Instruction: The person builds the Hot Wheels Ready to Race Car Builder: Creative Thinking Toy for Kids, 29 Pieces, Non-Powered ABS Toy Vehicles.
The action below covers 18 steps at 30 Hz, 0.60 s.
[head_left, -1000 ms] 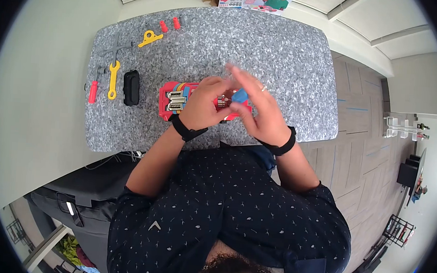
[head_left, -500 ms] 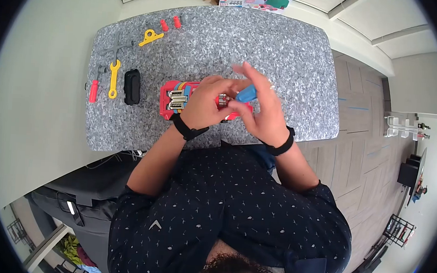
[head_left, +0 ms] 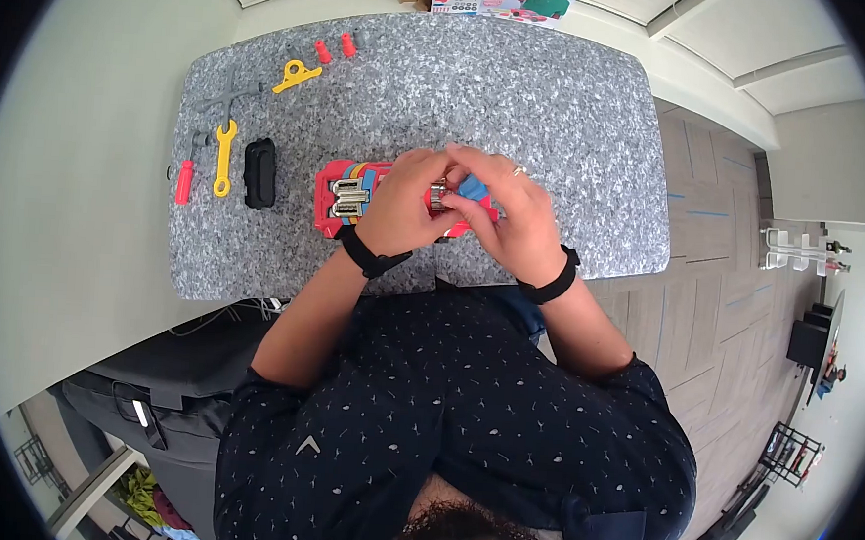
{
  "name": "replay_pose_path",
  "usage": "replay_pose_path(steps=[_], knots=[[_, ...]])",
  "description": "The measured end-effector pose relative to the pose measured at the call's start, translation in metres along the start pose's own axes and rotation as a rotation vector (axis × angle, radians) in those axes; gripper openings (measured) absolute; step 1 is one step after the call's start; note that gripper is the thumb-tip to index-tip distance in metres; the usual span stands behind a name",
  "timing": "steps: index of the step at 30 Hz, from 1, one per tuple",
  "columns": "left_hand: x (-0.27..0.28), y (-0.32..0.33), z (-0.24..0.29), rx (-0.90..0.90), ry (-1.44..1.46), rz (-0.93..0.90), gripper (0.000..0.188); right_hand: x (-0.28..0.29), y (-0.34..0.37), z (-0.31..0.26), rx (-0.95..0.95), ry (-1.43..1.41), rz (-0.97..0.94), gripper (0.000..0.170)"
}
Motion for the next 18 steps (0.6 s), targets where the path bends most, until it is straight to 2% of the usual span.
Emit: replay_pose_path(steps=[4,9,13,15,18], knots=[[-0.001,0.002,-0.003,-0.011,0.002,0.006,0.060,-0.004,0.000,0.003,0.053,0.009,0.038,0.059],[0.003,-0.004,0.013,-0.083,0.015,0.032,0.077,0.004,0.017,0.028,-0.143,-0.351,0.341,0.045],[0.003,-0.001,0.015,-0.120,0.104,0.151,0.073,0.017,0.032,0.052,-0.343,-0.532,0.498,0.031],[0.001,0.003,0.010,-0.165,0.182,0.207,0.068,0.017,0.049,0.084,-0.393,-0.406,0.515,0.029],[0.014,0.005,0.025,-0.343,-0.006,0.259,0.059,0.027,0.070,0.115,-0.505,-0.143,0.493,0.032]])
Point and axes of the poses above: each hand's wrist, its own y-axis away from the middle knuckle, its own x-axis out of the back of the hand, z = x × y, the point moved 1 cm from there along -y, towards the middle knuckle, and after that the axes turned 9 degrees about y, right-handed, at the moved point
